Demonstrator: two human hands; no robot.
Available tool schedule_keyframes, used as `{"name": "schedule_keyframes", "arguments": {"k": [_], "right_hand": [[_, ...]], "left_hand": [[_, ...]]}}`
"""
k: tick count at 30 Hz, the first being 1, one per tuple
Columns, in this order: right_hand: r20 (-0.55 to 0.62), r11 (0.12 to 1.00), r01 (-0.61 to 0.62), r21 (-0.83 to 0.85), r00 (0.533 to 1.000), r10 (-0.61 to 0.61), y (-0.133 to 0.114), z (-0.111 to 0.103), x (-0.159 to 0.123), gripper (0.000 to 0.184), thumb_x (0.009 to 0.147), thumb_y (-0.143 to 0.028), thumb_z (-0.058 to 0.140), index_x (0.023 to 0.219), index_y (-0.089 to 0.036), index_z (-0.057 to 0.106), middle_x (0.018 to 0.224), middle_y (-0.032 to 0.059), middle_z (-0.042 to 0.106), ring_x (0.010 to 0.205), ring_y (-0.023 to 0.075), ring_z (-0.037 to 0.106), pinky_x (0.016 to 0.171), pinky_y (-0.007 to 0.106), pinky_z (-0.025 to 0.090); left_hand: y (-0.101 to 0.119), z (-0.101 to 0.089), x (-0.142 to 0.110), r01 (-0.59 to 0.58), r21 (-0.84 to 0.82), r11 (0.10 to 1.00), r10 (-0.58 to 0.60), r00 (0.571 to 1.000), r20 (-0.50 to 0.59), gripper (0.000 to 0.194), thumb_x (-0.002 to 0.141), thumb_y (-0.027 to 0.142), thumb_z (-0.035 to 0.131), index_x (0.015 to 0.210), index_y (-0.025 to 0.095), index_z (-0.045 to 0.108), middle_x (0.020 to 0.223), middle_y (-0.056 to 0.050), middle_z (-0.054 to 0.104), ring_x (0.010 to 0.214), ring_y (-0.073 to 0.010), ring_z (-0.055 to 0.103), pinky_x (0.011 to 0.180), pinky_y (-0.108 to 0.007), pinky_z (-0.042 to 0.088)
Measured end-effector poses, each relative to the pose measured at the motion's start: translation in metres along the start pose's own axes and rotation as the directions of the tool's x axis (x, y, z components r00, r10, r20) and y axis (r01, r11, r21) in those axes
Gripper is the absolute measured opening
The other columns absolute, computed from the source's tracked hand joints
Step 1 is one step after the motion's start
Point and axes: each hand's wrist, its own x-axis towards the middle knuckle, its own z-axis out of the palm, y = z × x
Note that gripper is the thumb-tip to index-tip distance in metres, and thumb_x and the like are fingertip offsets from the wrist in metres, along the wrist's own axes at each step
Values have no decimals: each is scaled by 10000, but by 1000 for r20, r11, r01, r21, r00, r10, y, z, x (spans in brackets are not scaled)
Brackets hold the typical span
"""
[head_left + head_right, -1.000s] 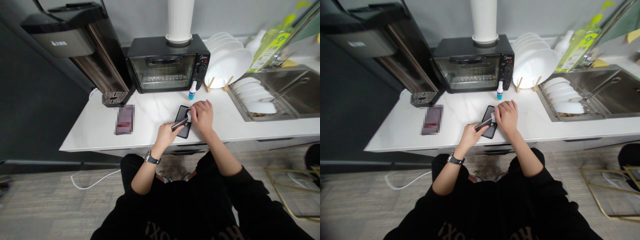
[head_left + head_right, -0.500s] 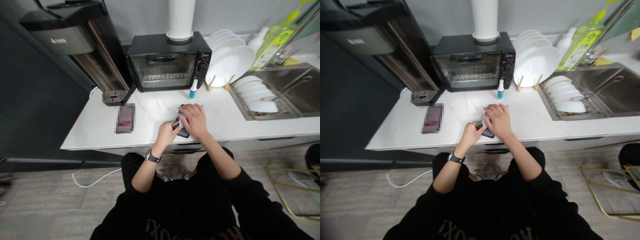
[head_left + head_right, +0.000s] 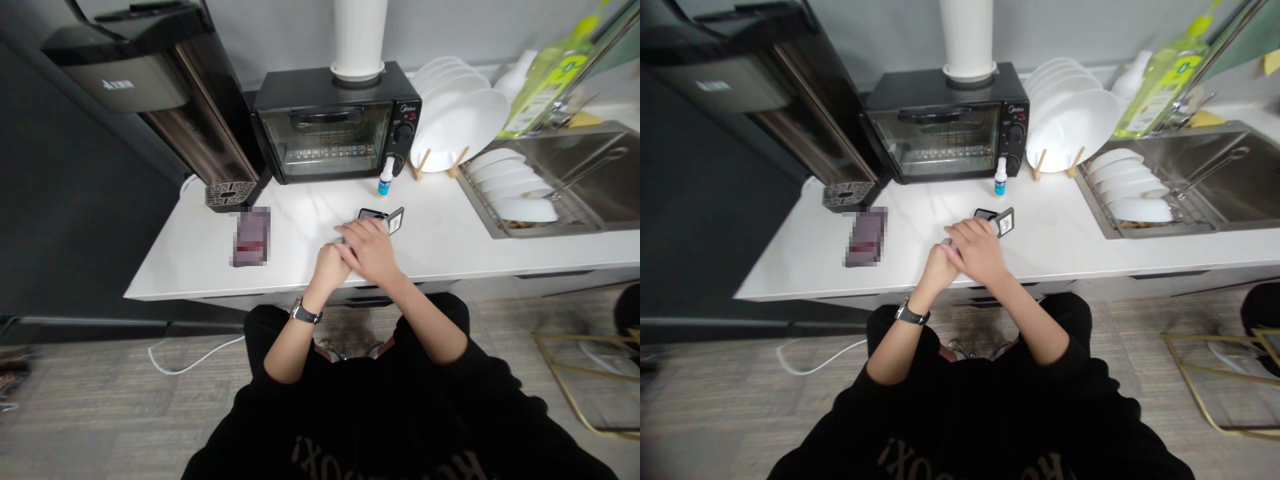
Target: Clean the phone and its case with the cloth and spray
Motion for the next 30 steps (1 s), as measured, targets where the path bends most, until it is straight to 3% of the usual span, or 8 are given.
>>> {"name": "schedule_keyframes", "arguments": {"k": [5,8,13,18,21,24,28,30], "right_hand": [[-238,957,-283,-66,936,260,53,-17,7,476,1117,-334,319,1068,-208,776,1129,98,786,1269,319,625,1256,628,284],[-235,975,-221,-16,949,212,21,-4,4,441,1105,-298,342,1122,-229,778,1167,63,798,1432,319,545,1320,677,114],[-37,997,37,74,999,-35,-33,14,-1,392,1085,-301,427,1321,-223,730,1302,72,778,1331,268,624,1263,533,340],[-146,989,-149,-11,978,146,29,-6,8,401,1092,-344,412,1076,-205,788,1098,87,800,1138,290,673,1124,523,449],[-250,954,-299,-27,926,283,55,-14,12,467,1100,-291,344,962,-216,783,1052,80,795,1199,310,664,1238,614,329],[-249,967,-254,-1,937,246,29,-6,7,423,1098,-279,375,1013,-242,789,1095,50,806,1376,325,591,1319,684,116],[-90,997,9,75,996,-2,-33,13,-4,365,1092,-299,433,1257,-237,752,1276,46,790,1356,260,622,1330,562,232],[-38,995,68,79,997,-65,-41,15,-4,383,1094,-319,438,1331,-222,722,1332,57,771,1344,250,631,1294,514,319]], "left_hand": [[7,-6,-3,2,-40,999,0,1000,31,400,1007,465,651,757,168,748,634,-11,648,642,-173,625,594,-256,384],[8,-2,0,49,26,998,-50,998,37,343,995,382,629,774,158,765,656,-20,642,668,-182,617,624,-258,455],[4,3,4,95,46,994,-95,995,2,351,1025,176,438,951,148,780,866,-87,711,914,-203,687,807,-265,534],[7,-5,-2,23,2,1000,-23,999,39,282,982,301,671,754,146,731,670,-40,667,690,-193,645,643,-270,413],[9,-6,-5,-23,-21,1000,23,1000,18,397,1020,442,640,772,151,747,641,-19,648,634,-163,598,598,-268,342],[6,0,-4,8,24,1000,-8,999,33,314,1002,366,648,789,160,750,683,-32,674,676,-179,625,628,-277,388],[-3,11,0,61,80,995,-62,998,15,186,967,182,584,970,189,770,903,-77,741,926,-218,693,770,-302,490],[-5,11,1,61,80,995,-63,998,14,212,976,184,565,1030,194,769,951,-91,751,982,-224,688,798,-307,500]]}}
